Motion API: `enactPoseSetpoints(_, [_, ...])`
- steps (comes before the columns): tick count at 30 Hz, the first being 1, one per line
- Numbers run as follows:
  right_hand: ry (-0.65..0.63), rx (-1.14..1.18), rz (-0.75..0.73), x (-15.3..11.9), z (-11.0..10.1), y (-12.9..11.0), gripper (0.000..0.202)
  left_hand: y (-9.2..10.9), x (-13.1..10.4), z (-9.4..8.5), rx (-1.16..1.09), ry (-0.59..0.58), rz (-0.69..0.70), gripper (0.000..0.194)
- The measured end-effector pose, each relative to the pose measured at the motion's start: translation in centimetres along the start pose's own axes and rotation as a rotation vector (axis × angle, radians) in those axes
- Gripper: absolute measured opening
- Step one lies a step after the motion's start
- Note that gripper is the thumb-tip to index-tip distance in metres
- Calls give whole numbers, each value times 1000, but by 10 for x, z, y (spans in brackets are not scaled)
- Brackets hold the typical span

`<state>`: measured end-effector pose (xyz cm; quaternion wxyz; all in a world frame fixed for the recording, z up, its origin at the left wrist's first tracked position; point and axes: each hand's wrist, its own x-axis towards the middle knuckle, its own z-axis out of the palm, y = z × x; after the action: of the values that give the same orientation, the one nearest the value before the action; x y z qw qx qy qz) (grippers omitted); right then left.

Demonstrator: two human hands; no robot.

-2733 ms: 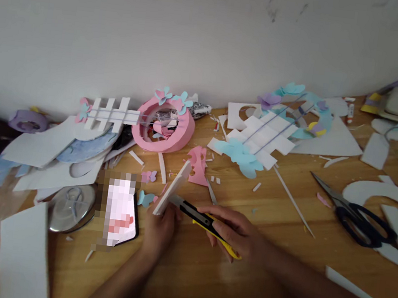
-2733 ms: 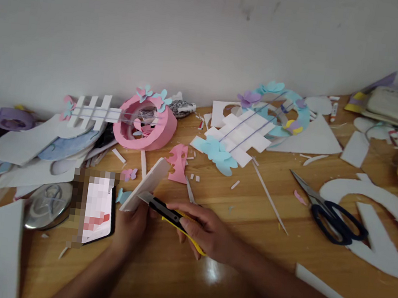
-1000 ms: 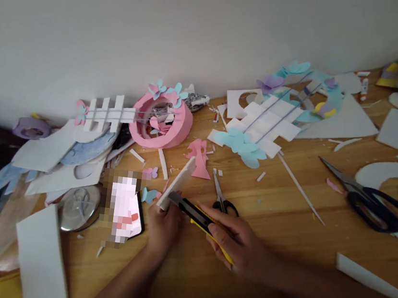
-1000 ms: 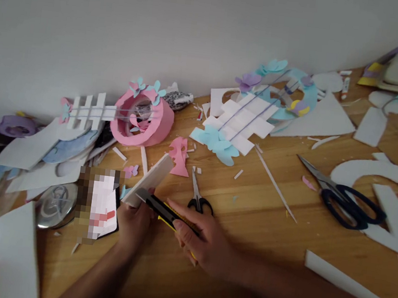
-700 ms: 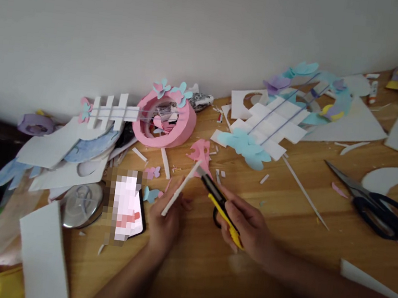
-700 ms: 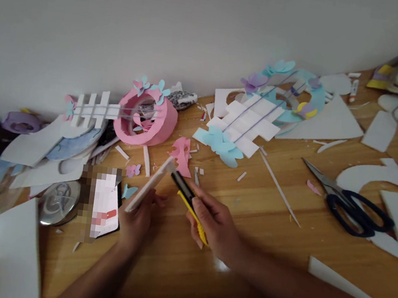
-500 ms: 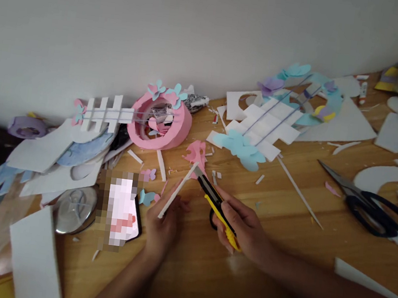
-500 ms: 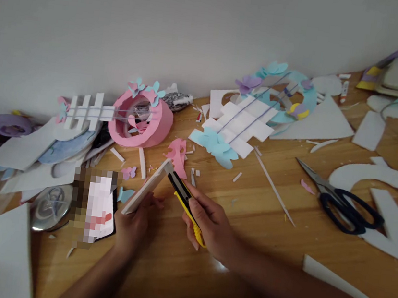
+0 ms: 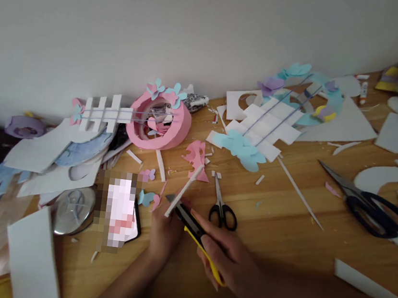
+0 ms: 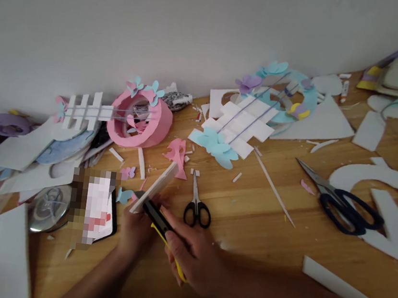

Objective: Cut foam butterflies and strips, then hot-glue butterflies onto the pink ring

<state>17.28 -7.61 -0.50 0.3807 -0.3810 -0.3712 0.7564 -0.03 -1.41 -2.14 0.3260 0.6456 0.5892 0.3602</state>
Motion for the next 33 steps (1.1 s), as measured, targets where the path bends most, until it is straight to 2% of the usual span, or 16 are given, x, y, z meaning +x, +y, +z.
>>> enactPoseSetpoints(2, [-49, -20, 1, -2, 4, 3, 61, 0, 0, 0, 8, -15, 10, 18])
enactPoseSetpoints(11, [0, -36, 28, -11, 9, 13, 60, 0, -5, 2, -59, -33, 8, 17])
enactPoseSetpoints(17, [-34, -40, 30, -14, 9, 10, 62, 6, -5, 0, -88, -21, 17, 21])
enactPoseSetpoints(21, [-41, -47, 33, -13, 9, 2, 60, 4, -4, -2, -18, -2, 68, 28])
enactPoseSetpoints(26, [-74, 11, 19, -15, 7, -3, 59, -7, -7, -1, 37, 69, 132, 22])
enactPoseSetpoints(30, [-9, 99, -62, -17, 3, 0, 57, -12, -5, -2, -6, 73, 205, 30])
enactPoseSetpoints(33, [48, 197, -101, -15, -1, 1, 55, -11, -3, -2, -54, 126, 280, 32])
